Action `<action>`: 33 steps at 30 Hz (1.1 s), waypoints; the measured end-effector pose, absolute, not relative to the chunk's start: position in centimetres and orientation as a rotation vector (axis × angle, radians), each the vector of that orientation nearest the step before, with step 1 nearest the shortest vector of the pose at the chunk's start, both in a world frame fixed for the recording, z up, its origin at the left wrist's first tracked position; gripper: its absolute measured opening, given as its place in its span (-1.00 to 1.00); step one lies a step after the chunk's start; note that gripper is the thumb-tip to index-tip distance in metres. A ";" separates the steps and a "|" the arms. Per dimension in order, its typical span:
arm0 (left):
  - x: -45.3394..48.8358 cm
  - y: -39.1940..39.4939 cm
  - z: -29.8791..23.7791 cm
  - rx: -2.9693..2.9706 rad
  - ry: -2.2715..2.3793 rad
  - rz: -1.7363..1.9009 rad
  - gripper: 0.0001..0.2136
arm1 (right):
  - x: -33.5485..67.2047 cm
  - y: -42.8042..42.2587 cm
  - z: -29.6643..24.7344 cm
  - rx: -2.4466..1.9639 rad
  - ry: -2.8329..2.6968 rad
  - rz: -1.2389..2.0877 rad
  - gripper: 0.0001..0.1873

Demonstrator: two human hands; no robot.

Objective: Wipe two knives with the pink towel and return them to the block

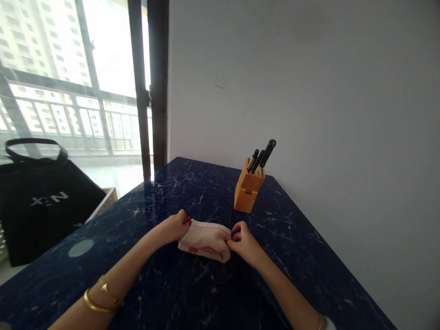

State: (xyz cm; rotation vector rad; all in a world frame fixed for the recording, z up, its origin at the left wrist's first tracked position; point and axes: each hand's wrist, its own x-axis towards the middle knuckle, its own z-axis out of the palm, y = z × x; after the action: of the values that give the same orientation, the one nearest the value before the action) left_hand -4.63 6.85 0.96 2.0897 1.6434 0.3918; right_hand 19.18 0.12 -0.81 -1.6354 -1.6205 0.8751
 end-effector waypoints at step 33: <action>-2.1 5.5 -0.5 2.342 1.680 0.252 -0.89 | 31.1 1.5 4.7 -1.934 -1.569 0.385 -0.41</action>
State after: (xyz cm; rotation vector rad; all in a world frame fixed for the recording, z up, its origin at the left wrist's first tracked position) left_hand -2.10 5.48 -0.49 2.3422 1.6795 0.2517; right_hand 31.08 1.52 4.68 -1.9344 -1.5687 0.3852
